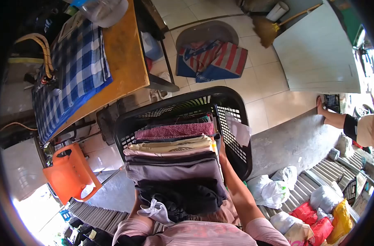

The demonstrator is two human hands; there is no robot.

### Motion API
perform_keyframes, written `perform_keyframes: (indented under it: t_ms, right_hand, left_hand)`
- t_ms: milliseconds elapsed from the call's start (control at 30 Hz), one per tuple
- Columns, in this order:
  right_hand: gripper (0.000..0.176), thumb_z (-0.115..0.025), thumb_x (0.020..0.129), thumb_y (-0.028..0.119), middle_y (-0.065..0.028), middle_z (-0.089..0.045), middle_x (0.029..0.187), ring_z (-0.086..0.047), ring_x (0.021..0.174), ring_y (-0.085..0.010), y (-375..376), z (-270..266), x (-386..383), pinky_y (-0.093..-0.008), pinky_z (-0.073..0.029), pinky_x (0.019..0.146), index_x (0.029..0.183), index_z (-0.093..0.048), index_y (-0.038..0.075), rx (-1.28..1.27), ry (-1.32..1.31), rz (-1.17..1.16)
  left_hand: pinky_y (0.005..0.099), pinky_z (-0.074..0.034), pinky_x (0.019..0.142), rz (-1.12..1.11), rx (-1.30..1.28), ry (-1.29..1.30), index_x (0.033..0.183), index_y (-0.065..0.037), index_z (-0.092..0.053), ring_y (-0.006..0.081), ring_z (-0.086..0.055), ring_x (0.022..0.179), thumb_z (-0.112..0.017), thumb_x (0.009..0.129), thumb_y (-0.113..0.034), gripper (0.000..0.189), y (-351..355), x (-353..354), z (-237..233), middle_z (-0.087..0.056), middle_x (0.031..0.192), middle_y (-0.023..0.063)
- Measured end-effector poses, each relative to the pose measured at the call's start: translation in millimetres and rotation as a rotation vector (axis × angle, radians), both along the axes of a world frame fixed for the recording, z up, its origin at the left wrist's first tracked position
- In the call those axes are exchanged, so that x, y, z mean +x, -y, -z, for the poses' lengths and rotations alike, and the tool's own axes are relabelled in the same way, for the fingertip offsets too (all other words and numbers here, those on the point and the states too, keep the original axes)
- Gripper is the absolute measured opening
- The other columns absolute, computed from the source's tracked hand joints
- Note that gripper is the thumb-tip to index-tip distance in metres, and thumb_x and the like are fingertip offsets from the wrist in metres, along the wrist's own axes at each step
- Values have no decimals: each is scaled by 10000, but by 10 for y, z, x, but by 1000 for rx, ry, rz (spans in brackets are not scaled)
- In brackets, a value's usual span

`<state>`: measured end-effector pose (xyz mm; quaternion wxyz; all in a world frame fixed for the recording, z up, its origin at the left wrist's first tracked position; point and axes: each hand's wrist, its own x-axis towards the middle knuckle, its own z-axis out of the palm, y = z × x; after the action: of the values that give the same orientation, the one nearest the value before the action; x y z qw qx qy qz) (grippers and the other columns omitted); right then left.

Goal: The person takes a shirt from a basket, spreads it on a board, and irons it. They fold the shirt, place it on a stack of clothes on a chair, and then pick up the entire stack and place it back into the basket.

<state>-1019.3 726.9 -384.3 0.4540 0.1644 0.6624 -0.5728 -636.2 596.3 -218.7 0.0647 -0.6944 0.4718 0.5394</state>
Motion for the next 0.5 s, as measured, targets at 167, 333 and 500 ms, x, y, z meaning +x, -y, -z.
perform_keyframes:
  t_ms: [167,333,500]
  right_hand:
    - [428,-479,975,389,-112,-648,1005,-620,898,-263,194,290,-53,-395,-486,811,1121,-501,-13,278,-285,-354]
    - [691,-234,1000,541,-193,-512,1356,-451,1294,-278,-4,1124,36,-342,-302,1083,1420,-407,20,82,-182,-359]
    - [668,-248,1008,519,-177,-483,1375,-424,1309,-257,25,312,-388,-361,-295,1093,1426,-388,17,100,-311,-188]
  left_hand:
    - [309,-432,912,-128,24,-59,1257,-46,-557,142,-578,1006,-392,1003,-470,522,-7,34,550,-620,1136,20]
    - [307,-431,914,-232,12,-164,1258,-46,-557,141,-578,1010,-391,1003,-472,524,81,-28,1045,-620,1139,19]
    - [306,-430,915,-340,-1,-317,1258,-46,-556,140,-577,1014,-391,1003,-474,526,248,-141,1350,-619,1142,17]
